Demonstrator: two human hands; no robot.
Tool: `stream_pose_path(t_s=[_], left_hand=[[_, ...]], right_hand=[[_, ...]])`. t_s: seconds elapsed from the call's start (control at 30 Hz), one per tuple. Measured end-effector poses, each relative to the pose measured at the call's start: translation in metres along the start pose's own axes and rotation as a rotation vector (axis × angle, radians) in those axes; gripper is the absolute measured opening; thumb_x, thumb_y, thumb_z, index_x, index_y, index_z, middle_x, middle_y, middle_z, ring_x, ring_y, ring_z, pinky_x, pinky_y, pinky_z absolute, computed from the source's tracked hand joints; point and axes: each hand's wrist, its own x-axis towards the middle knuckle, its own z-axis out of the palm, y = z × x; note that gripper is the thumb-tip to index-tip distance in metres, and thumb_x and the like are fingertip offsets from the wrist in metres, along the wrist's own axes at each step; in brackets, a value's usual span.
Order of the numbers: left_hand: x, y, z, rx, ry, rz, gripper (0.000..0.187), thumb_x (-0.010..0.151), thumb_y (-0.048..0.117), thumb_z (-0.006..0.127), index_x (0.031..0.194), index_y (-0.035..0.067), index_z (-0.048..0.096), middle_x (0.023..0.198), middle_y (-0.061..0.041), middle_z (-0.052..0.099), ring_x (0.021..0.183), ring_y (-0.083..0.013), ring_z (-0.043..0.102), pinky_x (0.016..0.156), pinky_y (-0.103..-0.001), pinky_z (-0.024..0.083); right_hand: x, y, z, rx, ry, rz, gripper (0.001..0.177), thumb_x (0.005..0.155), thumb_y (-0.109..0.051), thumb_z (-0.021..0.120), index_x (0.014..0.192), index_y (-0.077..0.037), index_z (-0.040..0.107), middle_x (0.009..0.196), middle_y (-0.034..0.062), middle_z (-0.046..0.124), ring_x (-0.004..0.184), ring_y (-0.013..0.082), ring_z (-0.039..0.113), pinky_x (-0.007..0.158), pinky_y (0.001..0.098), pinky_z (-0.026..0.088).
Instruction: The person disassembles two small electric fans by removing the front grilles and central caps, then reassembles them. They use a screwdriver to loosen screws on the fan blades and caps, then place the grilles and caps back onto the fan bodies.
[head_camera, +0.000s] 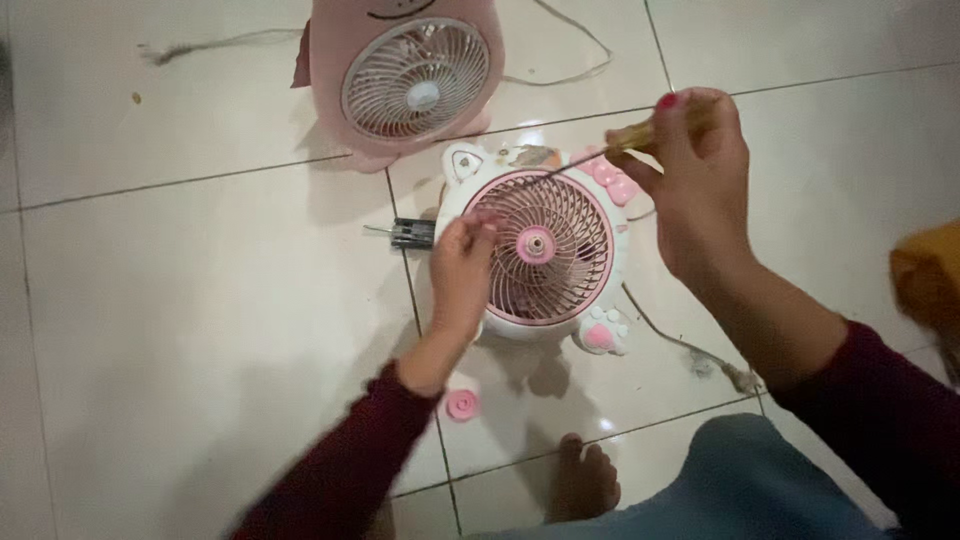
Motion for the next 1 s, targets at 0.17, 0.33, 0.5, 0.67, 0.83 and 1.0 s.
stream_pose_path(t_s=[0.17,0.33,0.5,0.67,0.83,1.0], left_hand=[[0.005,0.043,-0.076,0.048,-0.208,-0.196,0.035,0.103,0.024,0.051,0.123,-0.001,0.064,0.113,-0.009,0.076,0.104,-0.0166,0.071,0.093,-0.03,0.055],[-0.016,0.091,-0.146,0.17,-0.177,-0.427,0.04,0.102,0.024,0.052,0.131,-0.002,0.058,0.122,-0.014,0.071,0.111,-0.0218,0.067,0.096,-0.034,0.052],[-0.03,0.084,-0.165,0.012,-0.096,-0.423,0.048,0.1,0.024,0.05,0.141,-0.001,0.046,0.136,-0.018,0.063,0.122,-0.0241,0.066,0.104,-0.038,0.053],[-0.046,0.04,-0.176,-0.186,-0.018,-0.313,0.049,0.101,0.026,0.054,0.141,-0.002,0.046,0.138,-0.019,0.058,0.125,-0.0277,0.062,0.104,-0.041,0.053],[-0.062,-0.013,-0.193,-0.148,0.052,-0.277,0.044,0.102,0.024,0.056,0.138,-0.001,0.051,0.134,-0.015,0.061,0.125,-0.0248,0.063,0.105,-0.04,0.054],[-0.063,-0.065,-0.192,-0.019,0.014,-0.246,0.041,0.101,0.019,0.056,0.138,-0.001,0.056,0.132,-0.01,0.063,0.12,-0.0224,0.063,0.101,-0.037,0.054]], right_hand=[[-0.042,0.023,0.002,-0.419,-0.147,0.258,0.024,0.11,-0.017,0.057,0.113,0.006,0.063,0.104,0.0164,0.064,0.093,0.0213,0.061,0.084,0.0375,0.053],[-0.067,0.066,0.042,0.24,-0.229,0.624,0.02,0.102,-0.008,0.057,0.12,0.001,0.06,0.11,0.0103,0.065,0.101,0.0195,0.065,0.097,0.0346,0.053],[-0.088,0.087,0.088,0.355,-0.265,0.696,0.021,0.097,0.0,0.055,0.118,-0.001,0.051,0.118,0.0122,0.064,0.114,0.0238,0.067,0.107,0.0372,0.053],[-0.124,0.123,0.146,0.443,-0.26,0.668,0.04,0.101,-0.003,0.049,0.14,0.006,0.051,0.136,0.0149,0.06,0.128,0.0239,0.06,0.114,0.0346,0.049],[-0.164,0.181,0.191,0.368,-0.271,0.454,0.041,0.107,-0.01,0.047,0.145,0.007,0.048,0.146,0.0203,0.055,0.136,0.0258,0.056,0.118,0.0362,0.045],[-0.177,0.227,0.195,0.091,-0.31,0.369,0.044,0.11,-0.02,0.043,0.149,0.0,0.045,0.151,0.0149,0.052,0.14,0.0239,0.053,0.118,0.0357,0.044]])
